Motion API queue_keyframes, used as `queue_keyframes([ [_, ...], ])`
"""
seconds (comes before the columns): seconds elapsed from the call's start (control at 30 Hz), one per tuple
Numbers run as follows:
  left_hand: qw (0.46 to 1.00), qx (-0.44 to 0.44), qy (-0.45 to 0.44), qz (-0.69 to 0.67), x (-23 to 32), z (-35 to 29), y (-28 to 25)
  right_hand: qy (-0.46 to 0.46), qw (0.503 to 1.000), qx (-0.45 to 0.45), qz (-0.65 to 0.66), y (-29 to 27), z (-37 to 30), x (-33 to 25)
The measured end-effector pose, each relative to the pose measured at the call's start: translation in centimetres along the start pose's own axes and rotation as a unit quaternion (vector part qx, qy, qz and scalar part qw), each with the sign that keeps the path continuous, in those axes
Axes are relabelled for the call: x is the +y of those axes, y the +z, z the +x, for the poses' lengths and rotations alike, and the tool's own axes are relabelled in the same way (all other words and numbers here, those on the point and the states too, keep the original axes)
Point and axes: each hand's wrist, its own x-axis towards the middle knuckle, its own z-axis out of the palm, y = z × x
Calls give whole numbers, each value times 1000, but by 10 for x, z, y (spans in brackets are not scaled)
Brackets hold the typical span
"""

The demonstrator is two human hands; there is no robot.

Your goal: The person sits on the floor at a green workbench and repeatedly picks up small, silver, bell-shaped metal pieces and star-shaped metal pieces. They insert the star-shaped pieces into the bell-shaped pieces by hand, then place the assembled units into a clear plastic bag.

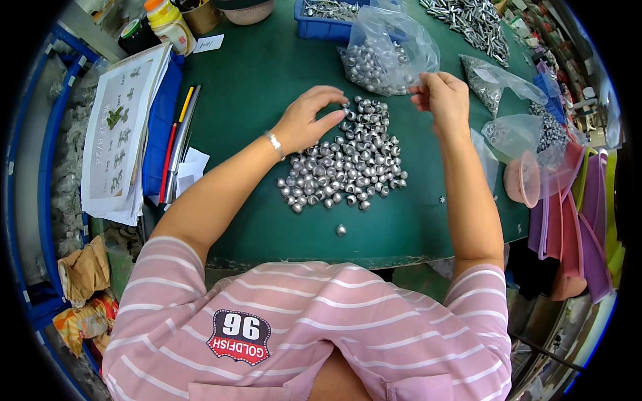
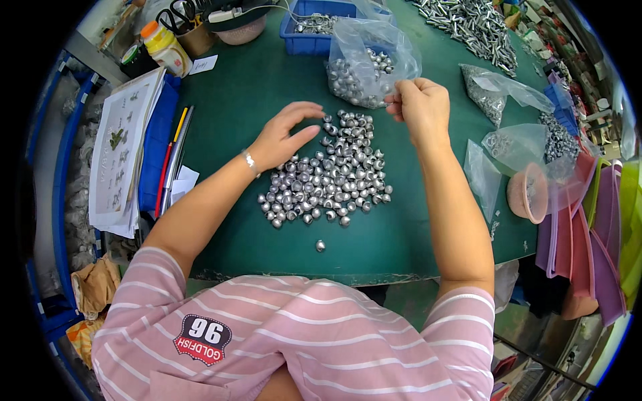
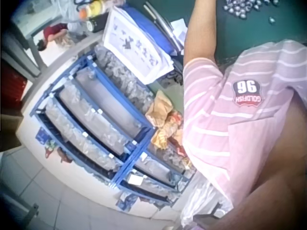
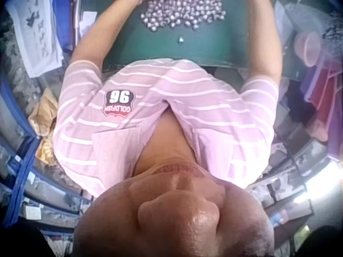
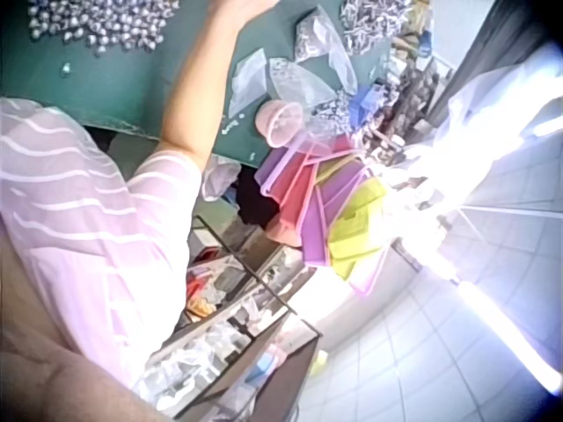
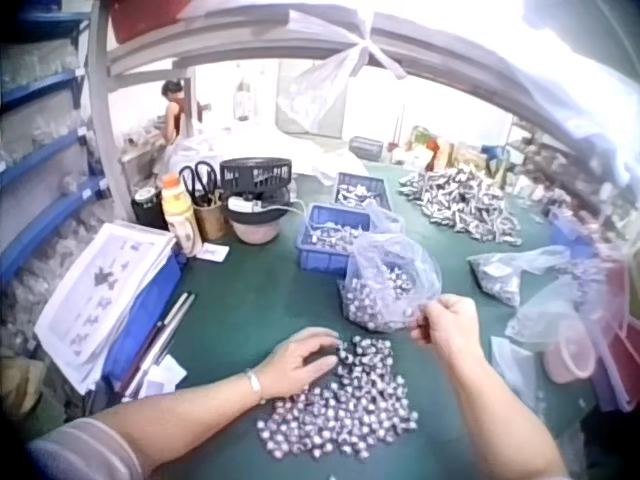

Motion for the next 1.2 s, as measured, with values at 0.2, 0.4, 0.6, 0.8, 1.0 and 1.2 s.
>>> queue_keyframes([
  [0.2,993,-112,-21,39,-28,54,47,-234,971,-13,37,-4,-29,-24],
  [0.4,978,-180,53,87,-18,68,67,-149,971,-80,-167,-47,-59,41],
  [0.6,965,-236,104,45,-7,54,68,-51,954,-134,-265,-42,-115,87],
  [0.8,941,-319,117,0,5,41,54,-79,966,-64,-239,-31,-143,96],
  [1.0,943,-324,79,-4,23,26,45,-83,977,-44,-193,-35,-155,100],
  [1.2,956,-219,125,147,48,15,62,-62,997,22,-47,-33,-159,115],
])
